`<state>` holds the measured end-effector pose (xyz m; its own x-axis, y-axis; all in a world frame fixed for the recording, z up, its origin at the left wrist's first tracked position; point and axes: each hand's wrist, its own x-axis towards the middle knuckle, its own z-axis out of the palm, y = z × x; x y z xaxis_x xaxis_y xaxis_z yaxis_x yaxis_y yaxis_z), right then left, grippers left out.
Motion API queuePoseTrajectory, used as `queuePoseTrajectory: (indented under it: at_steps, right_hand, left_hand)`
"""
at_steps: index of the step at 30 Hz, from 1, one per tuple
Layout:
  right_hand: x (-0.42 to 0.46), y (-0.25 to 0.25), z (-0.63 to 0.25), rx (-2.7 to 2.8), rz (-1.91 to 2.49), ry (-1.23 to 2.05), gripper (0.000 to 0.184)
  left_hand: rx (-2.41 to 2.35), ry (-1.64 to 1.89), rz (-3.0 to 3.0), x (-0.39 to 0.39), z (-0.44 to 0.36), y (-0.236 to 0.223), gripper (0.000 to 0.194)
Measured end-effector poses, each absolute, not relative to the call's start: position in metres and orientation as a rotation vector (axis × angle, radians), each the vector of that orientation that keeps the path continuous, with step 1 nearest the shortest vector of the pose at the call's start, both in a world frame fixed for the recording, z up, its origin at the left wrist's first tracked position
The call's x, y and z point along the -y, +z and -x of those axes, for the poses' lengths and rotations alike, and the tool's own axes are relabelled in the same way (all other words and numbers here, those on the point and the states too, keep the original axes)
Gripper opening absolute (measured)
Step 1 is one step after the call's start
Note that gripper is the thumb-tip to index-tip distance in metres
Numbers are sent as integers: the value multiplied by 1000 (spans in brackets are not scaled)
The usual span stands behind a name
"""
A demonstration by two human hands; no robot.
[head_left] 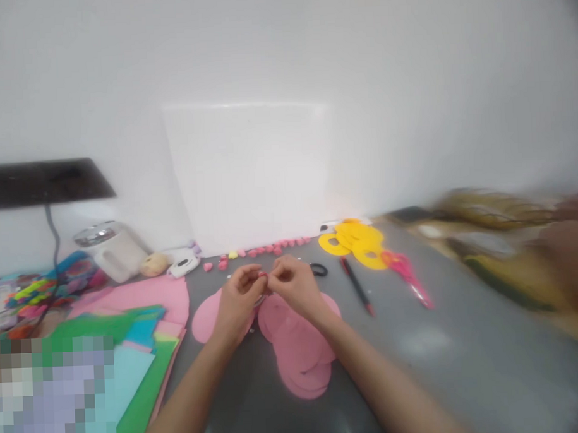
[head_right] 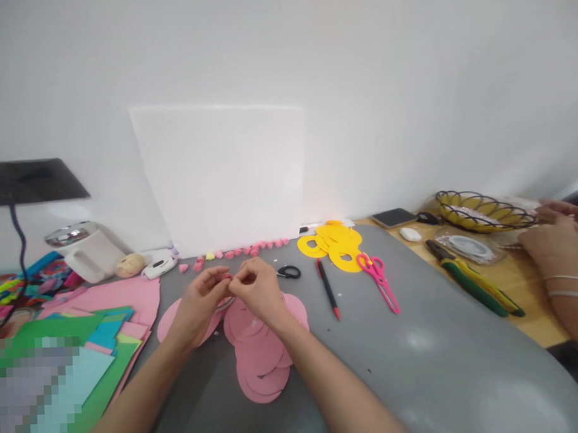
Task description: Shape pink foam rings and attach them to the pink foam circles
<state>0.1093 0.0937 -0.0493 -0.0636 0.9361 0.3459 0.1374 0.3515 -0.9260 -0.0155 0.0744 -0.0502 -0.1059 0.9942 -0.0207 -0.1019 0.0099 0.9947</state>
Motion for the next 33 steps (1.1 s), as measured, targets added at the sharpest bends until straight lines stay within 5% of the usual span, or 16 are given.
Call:
queuePoseTrajectory:
  at_steps: [6,33]
  right_hand:
    - [-99,-44,-120,1242,1094,1378,19]
    - [-102,-54,-120,1752,1120,772,15]
  left_hand:
    - [-1178,1196,-1155,-71,19,-39,42]
    - [-1232,1207,-1140,-74,27,-43,21]
